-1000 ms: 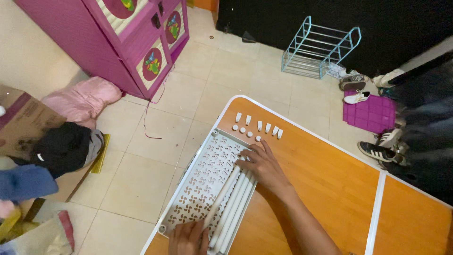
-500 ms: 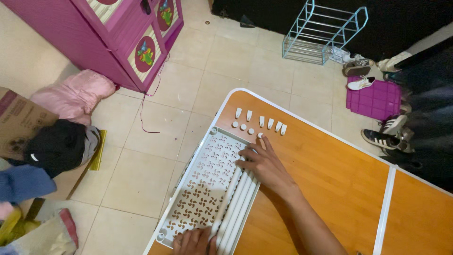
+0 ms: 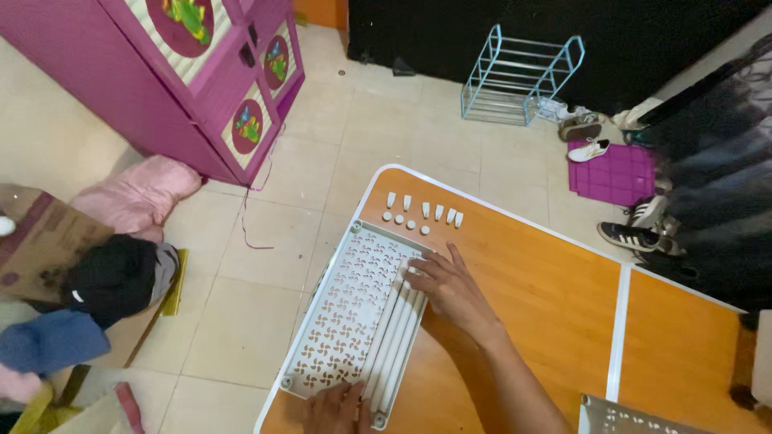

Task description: The person assembles a white plastic shelving unit on a wooden table. They connect white plastic poles to perforated shelves and secure them with small white plastic caps. The person repeatedly inserts poles into shelf holes and snaps caps onto the ends to lock the structure.

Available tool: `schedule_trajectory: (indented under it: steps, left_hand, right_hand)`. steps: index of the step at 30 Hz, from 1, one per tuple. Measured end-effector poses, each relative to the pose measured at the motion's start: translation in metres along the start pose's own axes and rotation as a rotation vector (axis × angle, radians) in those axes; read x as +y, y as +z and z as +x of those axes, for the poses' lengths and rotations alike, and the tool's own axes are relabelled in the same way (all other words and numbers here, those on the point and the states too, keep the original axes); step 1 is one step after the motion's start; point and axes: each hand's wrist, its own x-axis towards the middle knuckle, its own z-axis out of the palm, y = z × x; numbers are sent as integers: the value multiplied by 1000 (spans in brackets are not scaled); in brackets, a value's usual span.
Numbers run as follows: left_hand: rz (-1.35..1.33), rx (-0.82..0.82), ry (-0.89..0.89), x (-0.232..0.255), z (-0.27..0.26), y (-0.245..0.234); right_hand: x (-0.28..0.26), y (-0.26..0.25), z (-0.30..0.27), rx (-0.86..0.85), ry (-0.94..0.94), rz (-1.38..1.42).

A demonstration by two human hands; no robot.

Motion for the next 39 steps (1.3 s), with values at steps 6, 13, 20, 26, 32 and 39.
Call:
schedule_trajectory:
  steps: [6,13,20,26,32,39]
  left_hand:
    - [-46,139,65,10,-4,-33]
    - [-103,118,35,64,-17,-118]
    - [-171,75,85,131,-33,-202]
    - [-312,77,178,182,-48,-251]
    - [-380,74,280,221,-46,-270]
    - [-422,52,396,260,-40,-272]
  right_hand:
    - [-46,-33,-32,156,64,79]
    - [-103,-72,-89,266,64,50]
    - [-169,-101,-158,350,77,75]
    - [-230,-110,-224,413,94,114]
    - [-272,-129,-276,457,195,117]
    - [-282,-148,-320,575,318,64]
